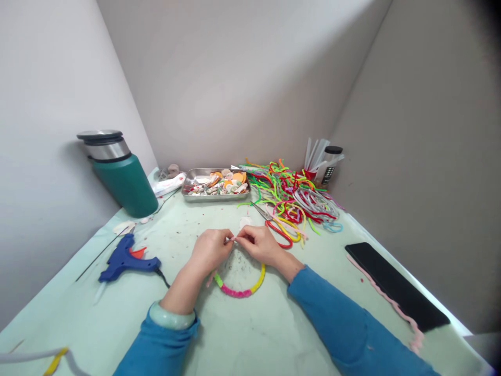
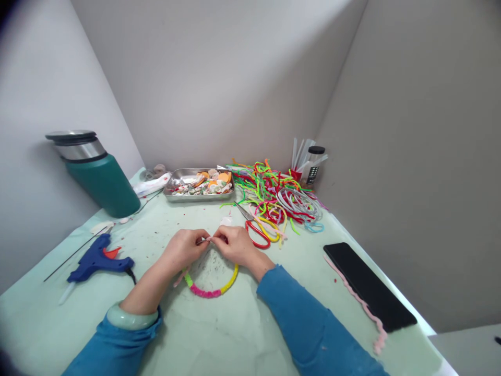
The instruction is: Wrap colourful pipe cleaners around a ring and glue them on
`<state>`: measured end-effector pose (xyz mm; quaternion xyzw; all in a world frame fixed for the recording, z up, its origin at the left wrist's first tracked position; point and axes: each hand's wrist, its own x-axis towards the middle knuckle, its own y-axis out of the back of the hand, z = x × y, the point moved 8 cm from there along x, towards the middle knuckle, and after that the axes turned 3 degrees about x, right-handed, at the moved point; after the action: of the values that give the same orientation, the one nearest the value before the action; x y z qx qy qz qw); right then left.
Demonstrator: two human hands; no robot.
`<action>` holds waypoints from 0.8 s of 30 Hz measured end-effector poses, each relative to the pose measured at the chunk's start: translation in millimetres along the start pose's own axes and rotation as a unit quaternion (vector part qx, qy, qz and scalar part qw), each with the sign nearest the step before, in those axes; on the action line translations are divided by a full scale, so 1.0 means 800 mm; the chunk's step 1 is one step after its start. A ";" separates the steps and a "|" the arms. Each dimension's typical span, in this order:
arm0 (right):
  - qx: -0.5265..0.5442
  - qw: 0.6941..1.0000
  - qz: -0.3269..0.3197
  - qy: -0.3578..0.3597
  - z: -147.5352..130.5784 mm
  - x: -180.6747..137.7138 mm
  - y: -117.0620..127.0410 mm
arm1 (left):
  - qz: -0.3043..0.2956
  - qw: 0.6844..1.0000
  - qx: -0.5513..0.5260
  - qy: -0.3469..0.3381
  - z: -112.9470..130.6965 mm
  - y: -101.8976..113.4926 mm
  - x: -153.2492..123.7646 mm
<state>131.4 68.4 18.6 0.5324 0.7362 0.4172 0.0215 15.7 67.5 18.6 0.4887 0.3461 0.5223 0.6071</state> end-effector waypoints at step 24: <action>0.019 0.999 0.044 -0.011 0.002 0.002 0.012 | 0.087 0.996 -0.032 0.009 -0.006 0.014 -0.002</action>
<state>138.8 71.8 24.3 0.5690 0.7195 0.3981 0.0009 7.4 66.6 28.0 0.4926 0.2907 0.5879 0.5720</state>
